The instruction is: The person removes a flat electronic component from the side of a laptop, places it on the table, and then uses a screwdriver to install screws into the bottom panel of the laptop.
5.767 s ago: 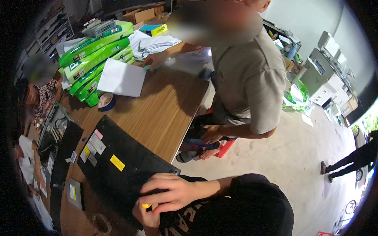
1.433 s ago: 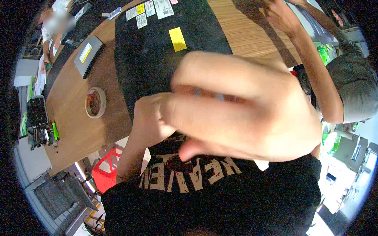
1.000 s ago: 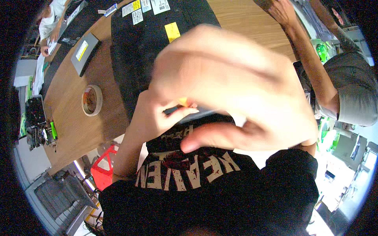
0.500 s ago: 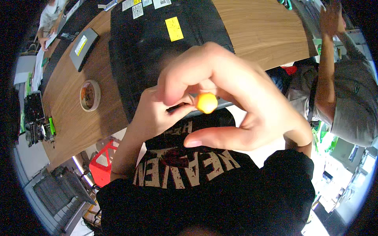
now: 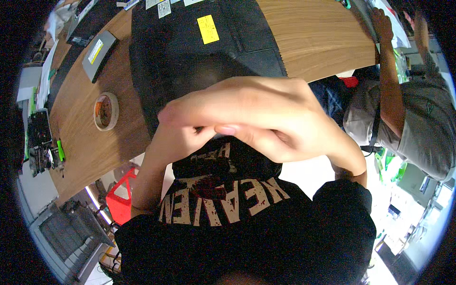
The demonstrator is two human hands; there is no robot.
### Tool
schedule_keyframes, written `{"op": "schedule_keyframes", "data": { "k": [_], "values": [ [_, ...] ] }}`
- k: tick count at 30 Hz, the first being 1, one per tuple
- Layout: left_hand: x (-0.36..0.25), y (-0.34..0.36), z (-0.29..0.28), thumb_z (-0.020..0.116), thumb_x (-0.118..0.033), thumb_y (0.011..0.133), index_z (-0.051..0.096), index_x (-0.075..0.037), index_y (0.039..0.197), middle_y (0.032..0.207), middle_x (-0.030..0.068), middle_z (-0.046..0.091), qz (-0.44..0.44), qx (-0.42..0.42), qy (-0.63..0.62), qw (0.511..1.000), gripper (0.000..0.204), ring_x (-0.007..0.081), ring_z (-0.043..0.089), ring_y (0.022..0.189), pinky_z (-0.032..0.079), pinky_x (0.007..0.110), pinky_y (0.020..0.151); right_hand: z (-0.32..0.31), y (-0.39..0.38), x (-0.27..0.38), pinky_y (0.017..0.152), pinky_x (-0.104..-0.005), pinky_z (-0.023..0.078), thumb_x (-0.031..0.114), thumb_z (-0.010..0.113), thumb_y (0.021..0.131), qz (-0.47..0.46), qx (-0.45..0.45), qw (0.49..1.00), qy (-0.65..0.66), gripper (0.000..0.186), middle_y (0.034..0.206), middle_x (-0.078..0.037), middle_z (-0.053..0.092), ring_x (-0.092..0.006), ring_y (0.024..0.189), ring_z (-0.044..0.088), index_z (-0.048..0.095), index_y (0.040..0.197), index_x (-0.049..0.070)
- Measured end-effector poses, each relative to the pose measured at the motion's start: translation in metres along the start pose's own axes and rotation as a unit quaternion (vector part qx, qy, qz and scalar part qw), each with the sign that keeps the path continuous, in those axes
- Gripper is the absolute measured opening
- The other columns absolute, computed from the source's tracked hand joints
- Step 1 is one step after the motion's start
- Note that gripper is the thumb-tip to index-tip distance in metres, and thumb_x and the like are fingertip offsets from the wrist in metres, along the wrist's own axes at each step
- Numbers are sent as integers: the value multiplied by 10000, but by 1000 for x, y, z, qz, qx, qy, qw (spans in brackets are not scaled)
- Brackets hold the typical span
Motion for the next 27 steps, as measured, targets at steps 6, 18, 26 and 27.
{"op": "schedule_keyframes", "data": {
  "k": [6, 18, 26, 27],
  "values": [
    [0, 5, -3, 721, -135, 736, 647, -27, 802, 768, 88, 649, 13, -35, -34, 999, 146, 250, 628, 702, 492, 348, 617, 3, -4, 11, 683, -312, 564, 99, 773, 720, -26, 18, 989, -141, 512, 948, -198, 670, -258, 852, 691, 560, 1173, -7],
    [22, -20, -56, 663, -58, 806, 689, -33, 904, 819, 88, 681, -99, -81, -24, 991, 105, 157, 639, 711, 479, 256, 642, 5, -13, 1, 688, -358, 566, -24, 600, 824, 7, 36, 997, -64, 508, 890, -210, 670, -303, 801, 694, 427, 1297, 35],
    [25, -16, -40, 651, -53, 821, 683, -27, 909, 838, 96, 684, -95, -46, -38, 994, 97, 158, 649, 766, 486, 263, 693, -7, -16, 1, 689, -438, 592, 15, 526, 892, 45, 40, 995, -82, 587, 825, -271, 641, -341, 755, 684, 194, 1374, 60],
    [19, -13, -40, 666, -68, 805, 684, -34, 900, 830, 99, 678, -66, -58, -38, 995, 103, 172, 649, 749, 486, 270, 657, -6, -16, 3, 688, -447, 592, 11, 520, 892, 42, 46, 995, -75, 605, 813, -273, 638, -345, 745, 682, 167, 1380, 63]
  ]
}}
Point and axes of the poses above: each hand's wrist, its own y-axis towards the middle knuckle, its own z-axis out of the palm, x = y × z, the point moved 10 cm from there along y, towards the middle knuckle
